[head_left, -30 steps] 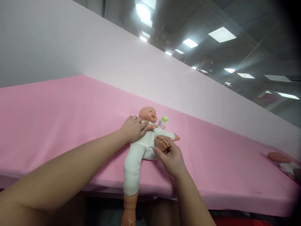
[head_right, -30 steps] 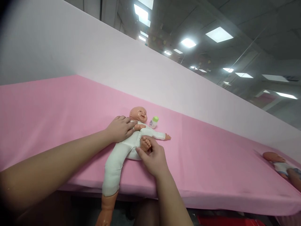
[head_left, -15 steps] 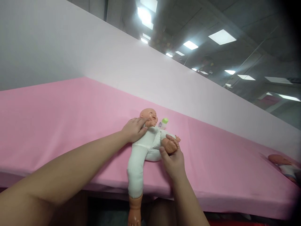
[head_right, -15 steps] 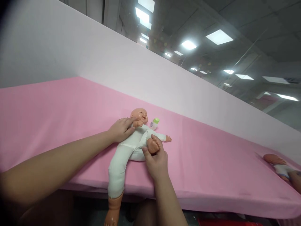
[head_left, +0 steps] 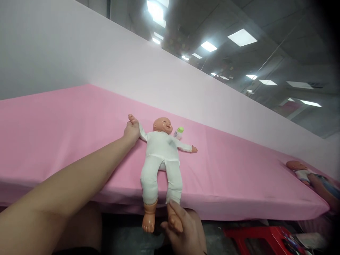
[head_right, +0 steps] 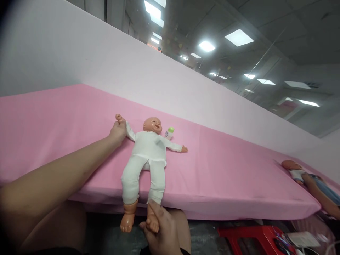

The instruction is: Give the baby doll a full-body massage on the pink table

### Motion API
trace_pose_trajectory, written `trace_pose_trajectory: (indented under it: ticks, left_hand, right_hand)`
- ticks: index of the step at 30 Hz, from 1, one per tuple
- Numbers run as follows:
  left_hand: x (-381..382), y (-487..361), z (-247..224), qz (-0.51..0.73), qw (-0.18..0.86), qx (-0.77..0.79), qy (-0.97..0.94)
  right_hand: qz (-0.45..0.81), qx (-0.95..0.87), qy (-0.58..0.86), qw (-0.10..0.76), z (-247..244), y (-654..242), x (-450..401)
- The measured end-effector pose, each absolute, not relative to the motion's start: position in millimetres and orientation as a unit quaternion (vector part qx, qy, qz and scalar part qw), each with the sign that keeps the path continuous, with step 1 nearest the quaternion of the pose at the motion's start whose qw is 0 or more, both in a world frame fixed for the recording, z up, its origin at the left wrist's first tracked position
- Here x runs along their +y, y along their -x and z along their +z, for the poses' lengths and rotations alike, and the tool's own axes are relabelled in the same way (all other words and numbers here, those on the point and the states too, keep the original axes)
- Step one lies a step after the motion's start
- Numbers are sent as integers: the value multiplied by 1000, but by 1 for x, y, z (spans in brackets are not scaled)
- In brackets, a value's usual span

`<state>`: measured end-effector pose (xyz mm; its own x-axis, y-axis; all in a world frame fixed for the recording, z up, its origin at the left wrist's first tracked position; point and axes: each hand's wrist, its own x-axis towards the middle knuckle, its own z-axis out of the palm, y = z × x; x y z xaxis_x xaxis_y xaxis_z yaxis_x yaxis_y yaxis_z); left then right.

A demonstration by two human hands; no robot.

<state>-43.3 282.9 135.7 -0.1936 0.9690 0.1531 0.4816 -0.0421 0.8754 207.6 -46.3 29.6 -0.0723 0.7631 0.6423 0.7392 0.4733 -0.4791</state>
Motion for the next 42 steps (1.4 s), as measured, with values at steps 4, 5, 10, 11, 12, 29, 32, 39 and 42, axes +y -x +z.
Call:
trace_pose_trajectory:
  ticks: [4, 5, 10, 11, 12, 29, 32, 39, 42]
  left_hand:
    - [271, 41, 141, 475, 266, 646, -535]
    - [266, 38, 142, 468, 249, 627, -571]
    - [242, 14, 147, 365, 90, 469, -799]
    - [239, 9, 146, 334, 46, 448, -828]
    - [237, 4, 146, 302, 3, 435, -848]
    - [238, -7, 142, 174, -136, 416, -882]
    - [239, -7, 140, 188, -126, 419, -879]
    - [260, 23, 149, 316, 29, 520, -793]
    - [277, 46, 148, 384, 161, 604, -679]
  right_hand:
    - [16, -719, 523, 458, 20, -202, -50]
    - [6, -716, 530, 454, 23, -204, -51]
    - [-39, -743, 509, 433, 66, -217, -45]
    - [-50, -749, 502, 430, 77, -219, -41]
    - [-64, -747, 496, 438, 89, -220, -36]
    - [145, -660, 539, 503, 130, -199, 124]
    - [149, -650, 542, 511, 125, -199, 126]
    - [7, -656, 554, 512, 122, -212, 91]
    - [-72, -638, 550, 534, 124, -219, 59]
